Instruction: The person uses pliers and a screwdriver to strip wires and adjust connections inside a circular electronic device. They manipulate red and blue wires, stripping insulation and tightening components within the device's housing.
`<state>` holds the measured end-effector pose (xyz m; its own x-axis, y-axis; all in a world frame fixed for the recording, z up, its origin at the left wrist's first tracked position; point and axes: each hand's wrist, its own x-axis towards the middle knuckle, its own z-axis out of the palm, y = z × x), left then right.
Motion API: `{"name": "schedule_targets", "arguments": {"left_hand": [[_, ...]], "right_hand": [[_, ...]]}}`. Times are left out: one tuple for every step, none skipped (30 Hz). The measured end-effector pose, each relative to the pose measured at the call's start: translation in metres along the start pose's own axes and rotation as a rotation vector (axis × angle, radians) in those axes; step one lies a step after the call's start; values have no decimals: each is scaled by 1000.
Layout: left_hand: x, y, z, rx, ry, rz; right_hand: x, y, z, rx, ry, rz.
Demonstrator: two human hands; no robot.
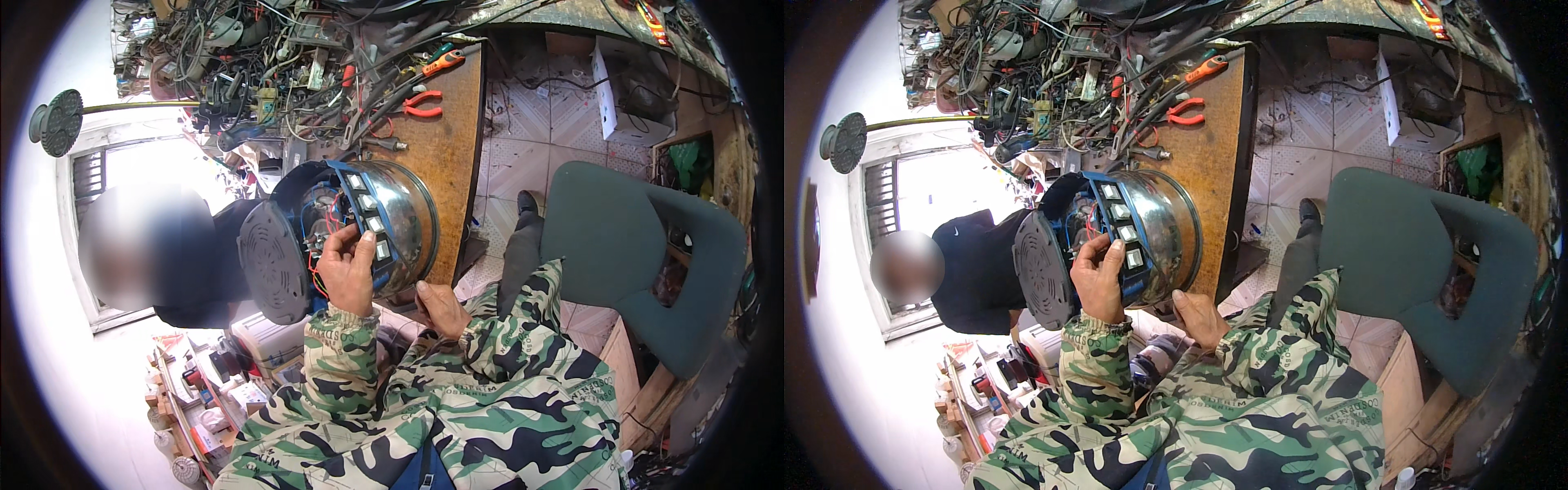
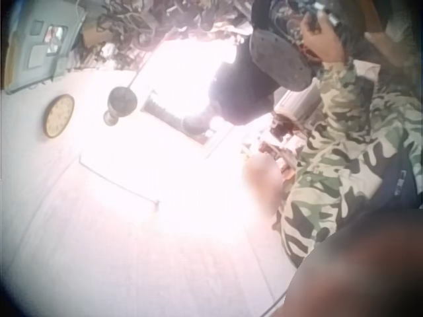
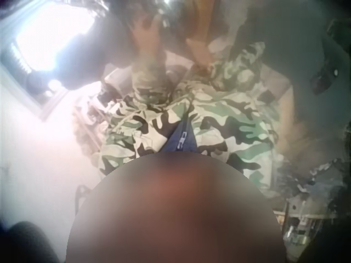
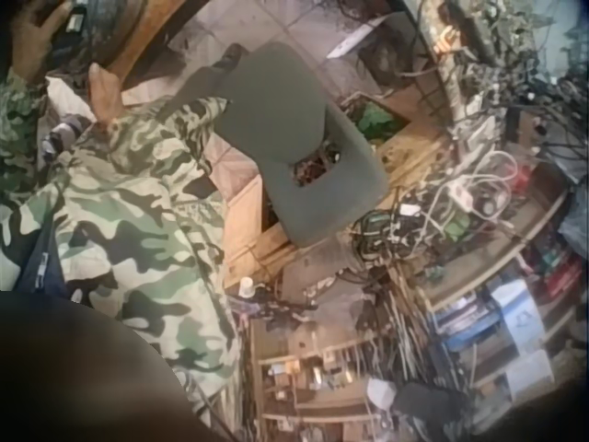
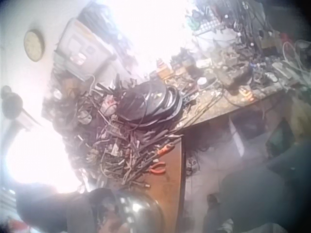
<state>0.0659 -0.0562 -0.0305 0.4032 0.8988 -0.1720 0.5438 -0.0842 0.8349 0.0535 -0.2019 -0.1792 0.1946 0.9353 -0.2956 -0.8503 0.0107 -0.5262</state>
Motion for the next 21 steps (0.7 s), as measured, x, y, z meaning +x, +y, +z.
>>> {"name": "schedule_targets", "arguments": {"left_hand": [[1,0,0,13,-6,2],[-2,2,1,8,-7,7],[-2,2,0,11,-9,4],[-2,1,-1,14,-11,2],[-2,1,-2,20,-15,2],[-2,-1,-2,22,-15,10],[-3,-4,0,24,-13,17],[-1,-3,2,23,-17,28],[0,-2,2,18,-22,21],[1,0,1,13,-27,15],[1,-1,1,-9,-29,12],[3,-4,1,16,-31,34],[3,-7,2,36,-32,35],[3,-8,2,67,-29,35],[3,-9,2,98,-26,34],[2,-11,2,82,-17,54],[2,-9,2,114,-6,58],[2,-7,3,146,5,61],[4,-6,4,181,9,68],[5,-11,6,158,7,68],[6,-17,4,151,23,63]], "right_hand": [[2,4,-3,145,-69,108],[2,4,-5,289,-146,223],[3,2,-9,439,-276,296],[6,-2,-16,590,-406,370],[8,-4,-18,744,-538,439],[12,2,-18,688,-517,421],[12,5,-17,659,-492,415],[12,2,-16,628,-462,403],[12,-1,-15,597,-433,391],[12,-5,-13,556,-410,407],[14,-4,-14,519,-393,397],[16,0,-16,482,-375,387],[18,4,-18,445,-358,375],[18,8,-13,344,-249,319],[20,8,-12,213,-208,233],[21,6,-12,84,-166,144],[23,6,-12,-44,-125,55],[26,7,-19,-98,-76,66],[25,7,-29,-112,-59,76],[24,7,-42,-141,-33,86],[21,-3,-42,-152,-25,101]]}}
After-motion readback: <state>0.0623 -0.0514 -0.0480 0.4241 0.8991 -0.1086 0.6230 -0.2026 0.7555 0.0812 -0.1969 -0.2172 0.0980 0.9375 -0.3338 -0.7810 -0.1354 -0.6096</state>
